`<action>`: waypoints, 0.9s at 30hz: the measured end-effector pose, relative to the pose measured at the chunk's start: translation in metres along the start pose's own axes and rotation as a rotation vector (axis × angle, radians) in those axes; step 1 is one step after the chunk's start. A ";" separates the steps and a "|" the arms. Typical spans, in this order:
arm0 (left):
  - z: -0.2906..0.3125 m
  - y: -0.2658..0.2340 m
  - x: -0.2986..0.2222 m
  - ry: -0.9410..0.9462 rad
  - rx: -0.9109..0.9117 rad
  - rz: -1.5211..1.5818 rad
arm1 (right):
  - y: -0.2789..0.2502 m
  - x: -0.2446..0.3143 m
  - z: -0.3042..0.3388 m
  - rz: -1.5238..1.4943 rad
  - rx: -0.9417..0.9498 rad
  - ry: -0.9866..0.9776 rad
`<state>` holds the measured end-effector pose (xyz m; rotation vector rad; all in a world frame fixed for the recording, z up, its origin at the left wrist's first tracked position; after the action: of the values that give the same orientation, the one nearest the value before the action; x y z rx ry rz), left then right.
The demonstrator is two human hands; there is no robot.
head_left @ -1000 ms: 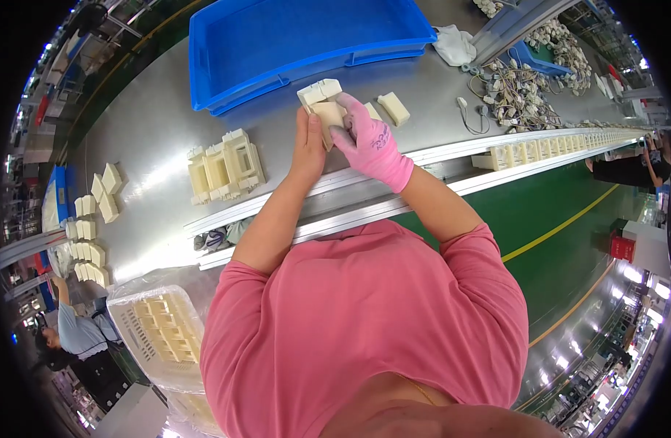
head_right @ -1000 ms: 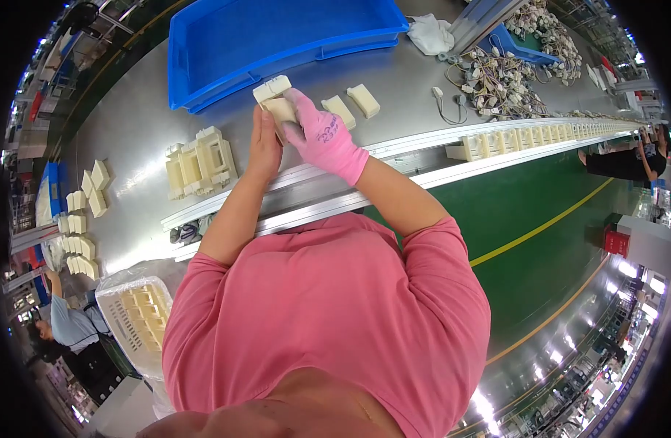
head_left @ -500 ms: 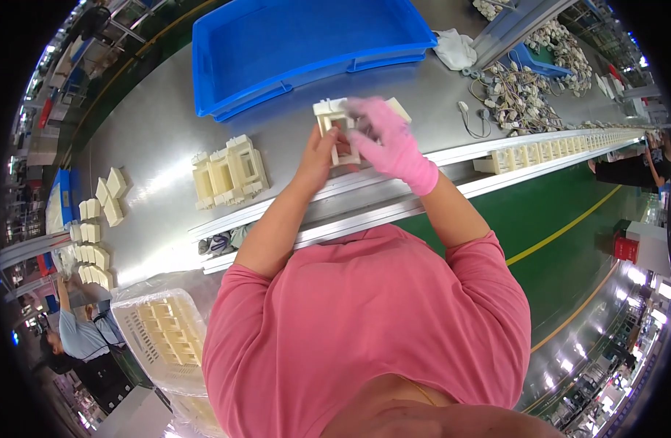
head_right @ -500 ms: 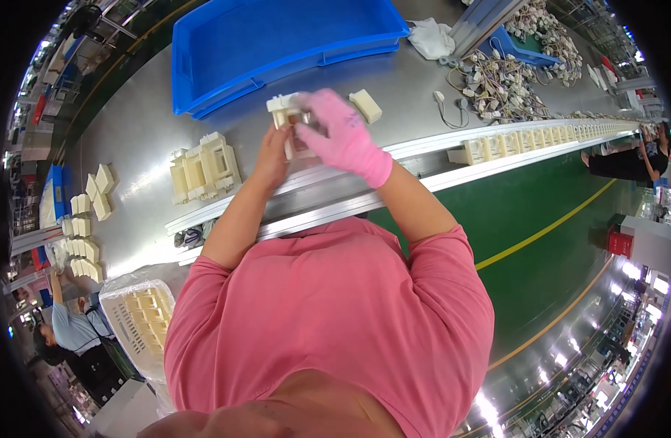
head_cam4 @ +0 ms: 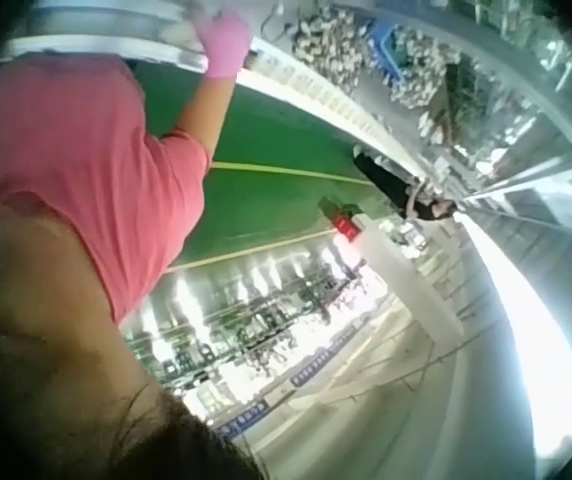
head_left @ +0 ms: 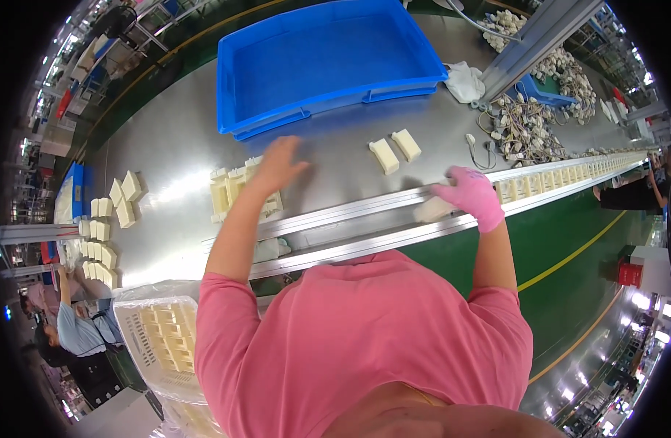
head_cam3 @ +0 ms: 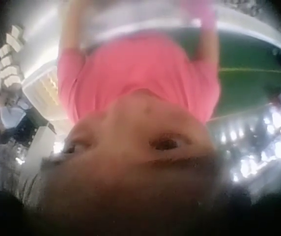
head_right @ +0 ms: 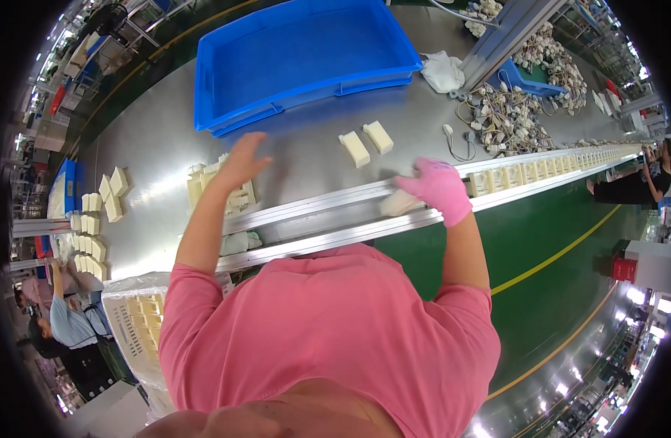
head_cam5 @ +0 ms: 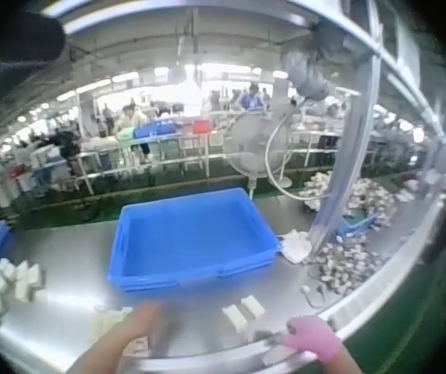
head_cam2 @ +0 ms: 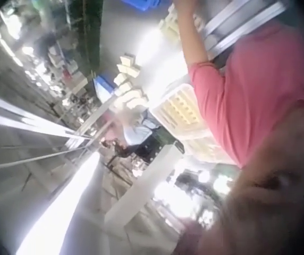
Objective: The person assembles small electronic components by hand, placing them into white housings on a production line.
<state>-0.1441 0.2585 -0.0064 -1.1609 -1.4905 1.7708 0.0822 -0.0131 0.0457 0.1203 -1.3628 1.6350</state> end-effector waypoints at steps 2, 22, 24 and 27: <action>0.002 -0.002 0.038 -0.101 0.034 -0.276 | -0.012 -0.022 0.001 0.458 -0.339 0.106; -0.002 -0.028 -0.033 -0.236 -0.214 1.246 | 0.059 -0.019 -0.155 0.333 -0.049 0.056; -0.004 -0.004 -0.039 -0.306 -0.120 1.301 | 0.062 -0.018 -0.154 0.348 -0.074 0.038; -0.010 0.034 -0.046 -0.391 -0.038 1.381 | 0.062 -0.007 -0.152 0.371 -0.101 0.003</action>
<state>-0.1093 0.2173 -0.0269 -2.2462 -0.8173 2.9385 0.1144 0.1096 -0.0583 -0.2068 -1.5276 1.8616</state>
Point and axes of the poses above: each hand's wrist, its own z-axis away from the middle knuckle, its own y-axis out of the palm, x = y × z, the point moved 4 cm from there along -z, towards the middle knuckle, and after that the axes turned 15 degrees about -z, right-handed, at the moved point
